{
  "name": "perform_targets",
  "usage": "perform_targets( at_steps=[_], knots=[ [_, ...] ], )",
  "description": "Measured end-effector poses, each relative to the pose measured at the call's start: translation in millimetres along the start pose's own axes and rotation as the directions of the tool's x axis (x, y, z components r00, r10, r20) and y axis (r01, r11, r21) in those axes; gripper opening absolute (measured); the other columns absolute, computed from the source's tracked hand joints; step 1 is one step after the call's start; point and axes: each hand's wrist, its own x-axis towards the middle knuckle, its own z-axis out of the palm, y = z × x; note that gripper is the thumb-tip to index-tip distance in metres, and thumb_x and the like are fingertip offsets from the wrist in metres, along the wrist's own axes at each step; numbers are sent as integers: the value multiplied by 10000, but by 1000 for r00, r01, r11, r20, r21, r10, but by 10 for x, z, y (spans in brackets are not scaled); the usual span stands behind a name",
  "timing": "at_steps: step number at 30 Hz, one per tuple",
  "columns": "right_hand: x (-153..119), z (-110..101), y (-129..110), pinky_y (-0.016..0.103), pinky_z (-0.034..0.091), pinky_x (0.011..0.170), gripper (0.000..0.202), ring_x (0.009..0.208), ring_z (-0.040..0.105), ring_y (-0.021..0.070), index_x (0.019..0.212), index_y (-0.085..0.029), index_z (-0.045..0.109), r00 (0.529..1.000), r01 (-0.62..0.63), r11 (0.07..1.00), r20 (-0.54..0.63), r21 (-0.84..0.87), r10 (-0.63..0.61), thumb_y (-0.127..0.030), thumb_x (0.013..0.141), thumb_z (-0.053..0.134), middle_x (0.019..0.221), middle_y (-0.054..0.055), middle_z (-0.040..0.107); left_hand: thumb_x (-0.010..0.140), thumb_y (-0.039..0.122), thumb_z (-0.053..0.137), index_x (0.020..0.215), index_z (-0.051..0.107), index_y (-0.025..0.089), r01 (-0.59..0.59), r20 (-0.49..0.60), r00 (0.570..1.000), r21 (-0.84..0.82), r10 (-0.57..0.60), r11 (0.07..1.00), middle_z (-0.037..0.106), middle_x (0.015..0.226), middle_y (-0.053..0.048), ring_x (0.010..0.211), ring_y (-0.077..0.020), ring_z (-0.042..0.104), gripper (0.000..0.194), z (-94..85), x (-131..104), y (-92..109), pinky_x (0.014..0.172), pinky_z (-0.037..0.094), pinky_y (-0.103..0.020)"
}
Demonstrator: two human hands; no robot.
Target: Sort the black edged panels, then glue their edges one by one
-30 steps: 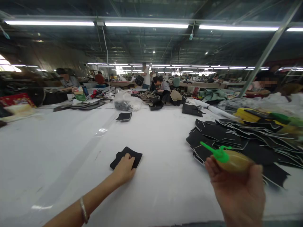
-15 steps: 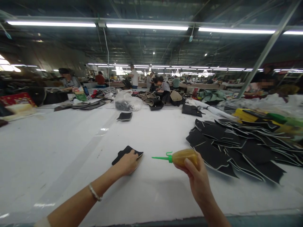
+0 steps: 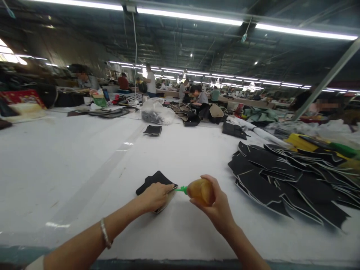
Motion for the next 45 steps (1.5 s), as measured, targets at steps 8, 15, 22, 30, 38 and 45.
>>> perform_targets(
  at_steps=[8, 15, 22, 30, 38, 45],
  knots=[
    [44, 102, 79, 289, 518, 841, 615, 933, 630, 191, 1253, -260, 449, 989, 143, 981, 67, -134, -135, -419, 749, 762, 1109, 43, 618, 849, 158, 351, 1367, 512, 290, -17, -18, 1000, -58, 16, 998, 654, 1253, -41, 1112, -251, 628, 558, 51, 23, -49, 932, 464, -333],
    [54, 106, 28, 278, 518, 807, 566, 889, 633, 181, 1222, -253, 463, 994, 89, 987, 73, -130, -80, -435, 764, 742, 1066, 35, 630, 831, 161, 304, 1397, 483, 210, 15, -9, 1000, -48, -15, 999, 655, 1228, -125, 1063, -333, 640, 596, 25, -17, 10, 893, 483, -451],
    [68, 110, 91, 291, 513, 791, 570, 828, 628, 177, 1217, -248, 462, 999, -31, 995, 34, -92, 35, -446, 758, 735, 1019, 25, 637, 844, 192, 279, 1426, 436, 203, 14, 13, 1000, -20, -14, 1000, 672, 1130, -159, 1008, -347, 643, 604, 2, -44, 45, 854, 479, -481],
    [75, 94, 74, 273, 509, 744, 551, 802, 610, 170, 1186, -236, 477, 992, -127, 992, -12, -19, 127, -455, 750, 732, 955, 8, 629, 854, 216, 269, 1428, 425, 210, 10, 17, 1000, -19, -10, 1000, 654, 1086, -155, 962, -337, 635, 595, 19, -89, 15, 833, 473, -477],
    [57, 103, 115, 296, 515, 789, 569, 849, 609, 186, 1190, -230, 480, 986, -164, 979, 47, 119, 160, -451, 737, 745, 983, 17, 627, 873, 217, 261, 1421, 431, 211, -2, 18, 1000, -14, 2, 1000, 647, 1054, -136, 927, -290, 633, 574, 33, -106, -21, 806, 470, -402],
    [-10, 130, 94, 292, 516, 794, 556, 869, 605, 188, 1174, -225, 503, 982, -167, 973, 114, 161, 149, -440, 727, 756, 1027, 28, 607, 916, 292, 228, 1437, 417, 189, -2, 20, 1000, -47, 3, 999, 639, 1085, -150, 956, -305, 623, 564, 27, -123, -29, 832, 471, -414]
  ],
)
